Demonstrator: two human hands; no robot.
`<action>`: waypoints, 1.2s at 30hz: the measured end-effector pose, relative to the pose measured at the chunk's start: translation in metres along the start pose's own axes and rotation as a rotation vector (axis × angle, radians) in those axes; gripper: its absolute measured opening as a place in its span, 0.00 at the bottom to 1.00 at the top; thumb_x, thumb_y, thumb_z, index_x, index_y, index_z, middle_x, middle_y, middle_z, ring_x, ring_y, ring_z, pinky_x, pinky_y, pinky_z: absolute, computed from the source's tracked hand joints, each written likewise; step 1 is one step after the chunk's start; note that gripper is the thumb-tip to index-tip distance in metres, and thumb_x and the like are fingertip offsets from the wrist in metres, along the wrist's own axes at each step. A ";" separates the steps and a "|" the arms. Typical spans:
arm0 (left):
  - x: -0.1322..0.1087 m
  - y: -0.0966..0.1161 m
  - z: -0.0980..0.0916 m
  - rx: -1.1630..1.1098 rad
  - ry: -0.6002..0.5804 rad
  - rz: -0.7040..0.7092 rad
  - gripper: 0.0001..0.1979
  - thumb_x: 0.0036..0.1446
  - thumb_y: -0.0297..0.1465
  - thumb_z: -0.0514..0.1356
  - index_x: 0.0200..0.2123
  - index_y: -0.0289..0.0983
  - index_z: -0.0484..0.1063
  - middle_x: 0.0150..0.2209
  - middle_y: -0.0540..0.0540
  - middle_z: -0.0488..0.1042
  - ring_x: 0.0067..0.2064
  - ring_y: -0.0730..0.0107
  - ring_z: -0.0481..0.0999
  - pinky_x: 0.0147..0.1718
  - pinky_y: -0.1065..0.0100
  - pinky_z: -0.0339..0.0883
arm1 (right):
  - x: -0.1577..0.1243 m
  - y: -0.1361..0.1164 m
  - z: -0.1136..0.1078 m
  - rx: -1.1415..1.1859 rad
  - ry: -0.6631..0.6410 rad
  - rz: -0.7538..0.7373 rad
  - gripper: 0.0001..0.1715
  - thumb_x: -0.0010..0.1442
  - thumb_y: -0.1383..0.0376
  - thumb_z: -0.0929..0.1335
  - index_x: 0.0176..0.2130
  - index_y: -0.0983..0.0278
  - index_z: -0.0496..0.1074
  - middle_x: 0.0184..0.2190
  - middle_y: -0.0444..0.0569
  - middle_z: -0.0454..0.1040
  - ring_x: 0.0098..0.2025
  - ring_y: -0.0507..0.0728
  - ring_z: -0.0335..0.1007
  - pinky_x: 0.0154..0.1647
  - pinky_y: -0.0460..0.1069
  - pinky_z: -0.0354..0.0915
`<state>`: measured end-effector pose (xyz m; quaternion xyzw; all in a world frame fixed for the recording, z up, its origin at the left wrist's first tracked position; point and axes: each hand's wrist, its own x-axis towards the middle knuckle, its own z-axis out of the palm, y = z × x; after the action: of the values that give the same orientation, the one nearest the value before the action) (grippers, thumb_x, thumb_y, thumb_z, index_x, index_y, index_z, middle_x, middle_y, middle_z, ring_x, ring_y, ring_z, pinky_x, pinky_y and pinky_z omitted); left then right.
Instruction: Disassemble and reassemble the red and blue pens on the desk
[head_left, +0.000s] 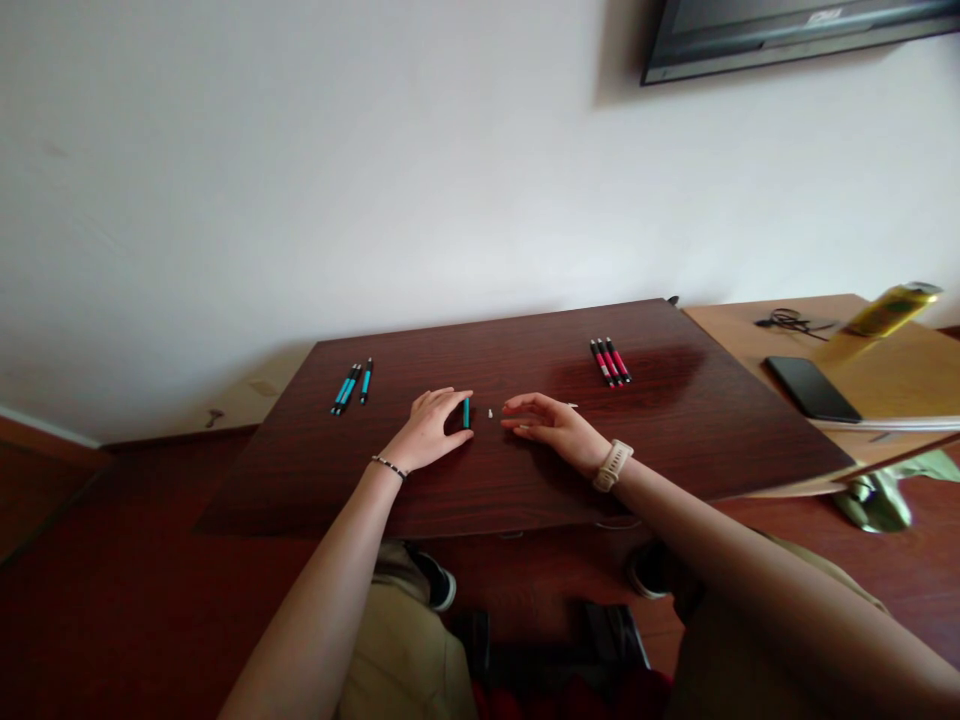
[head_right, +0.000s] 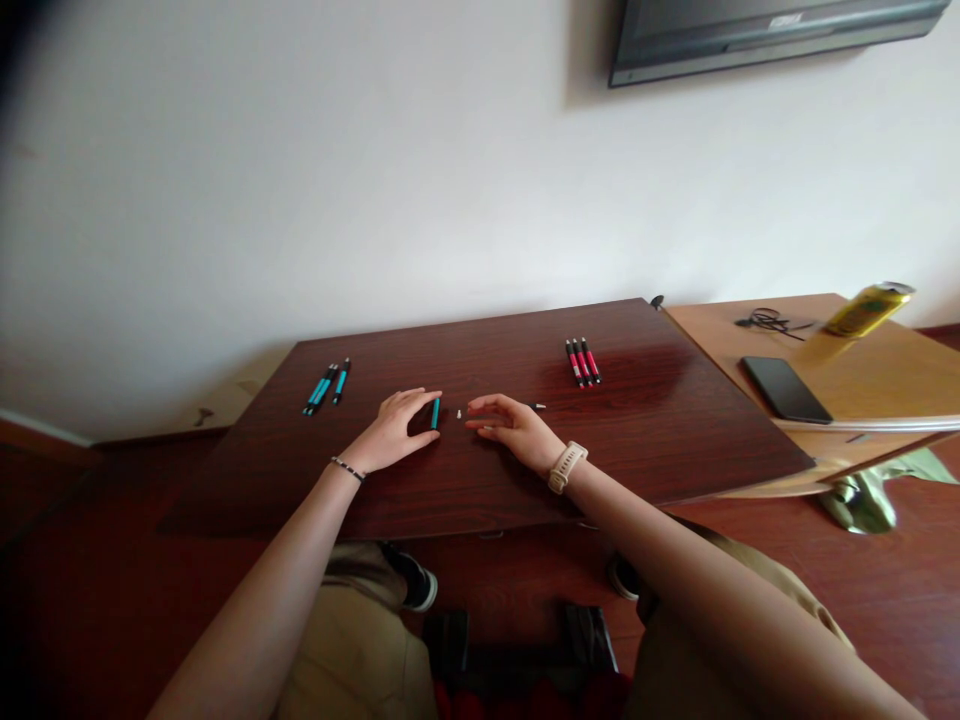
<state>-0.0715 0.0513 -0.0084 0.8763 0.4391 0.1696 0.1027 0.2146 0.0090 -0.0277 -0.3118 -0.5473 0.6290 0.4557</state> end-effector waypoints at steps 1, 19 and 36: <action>-0.001 -0.002 0.000 0.000 0.000 0.002 0.33 0.62 0.38 0.68 0.68 0.44 0.65 0.68 0.40 0.70 0.71 0.46 0.63 0.69 0.41 0.55 | 0.000 0.000 0.000 0.006 0.000 0.001 0.25 0.57 0.62 0.78 0.53 0.57 0.75 0.58 0.51 0.75 0.59 0.65 0.78 0.65 0.64 0.70; 0.008 0.079 0.010 -0.073 0.295 0.268 0.07 0.68 0.29 0.63 0.48 0.43 0.77 0.55 0.43 0.75 0.61 0.55 0.72 0.62 0.46 0.69 | -0.004 -0.008 0.012 0.372 0.058 0.097 0.27 0.54 0.67 0.80 0.53 0.57 0.75 0.59 0.50 0.76 0.54 0.55 0.77 0.60 0.51 0.71; 0.009 0.083 0.011 -0.295 0.255 0.126 0.02 0.68 0.29 0.63 0.39 0.41 0.75 0.54 0.42 0.74 0.60 0.55 0.71 0.62 0.49 0.68 | -0.004 -0.012 0.017 0.068 -0.033 -0.043 0.34 0.59 0.60 0.78 0.61 0.55 0.70 0.62 0.52 0.73 0.62 0.61 0.72 0.67 0.59 0.67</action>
<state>-0.0014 0.0087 0.0109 0.8489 0.3634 0.3474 0.1628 0.2037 -0.0016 -0.0126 -0.2738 -0.5395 0.6425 0.4703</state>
